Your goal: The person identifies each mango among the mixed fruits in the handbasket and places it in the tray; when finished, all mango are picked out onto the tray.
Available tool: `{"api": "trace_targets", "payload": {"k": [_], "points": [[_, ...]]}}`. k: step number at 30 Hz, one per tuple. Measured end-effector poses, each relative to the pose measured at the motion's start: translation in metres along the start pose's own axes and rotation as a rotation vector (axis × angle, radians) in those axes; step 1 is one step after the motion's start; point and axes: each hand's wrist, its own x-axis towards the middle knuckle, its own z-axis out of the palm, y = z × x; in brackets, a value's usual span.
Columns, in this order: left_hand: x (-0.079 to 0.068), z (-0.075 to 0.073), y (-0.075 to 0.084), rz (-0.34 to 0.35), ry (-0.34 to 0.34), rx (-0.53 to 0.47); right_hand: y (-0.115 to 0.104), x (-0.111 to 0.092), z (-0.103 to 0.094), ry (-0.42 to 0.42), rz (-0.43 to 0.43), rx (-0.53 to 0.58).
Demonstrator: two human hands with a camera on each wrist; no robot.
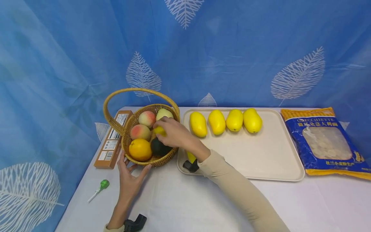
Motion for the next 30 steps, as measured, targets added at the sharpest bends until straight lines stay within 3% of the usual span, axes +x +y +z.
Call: {"api": "trace_targets", "payload": {"k": [8,11,24,30], "points": [[0.0,-0.002,0.001,-0.011,-0.002,0.019,-0.004,-0.03,-0.001,0.143,-0.289,-0.05],[0.0,-0.002,0.001,-0.024,-0.003,0.029,0.0,-0.037,0.004,0.185,-0.345,-0.054],[-0.001,-0.001,0.001,-0.034,-0.007,0.016,0.015,-0.044,0.012,0.159,-0.306,-0.01],[-0.001,0.0,0.002,-0.021,-0.007,0.006,0.015,-0.044,0.013,0.121,-0.266,-0.062]]}}
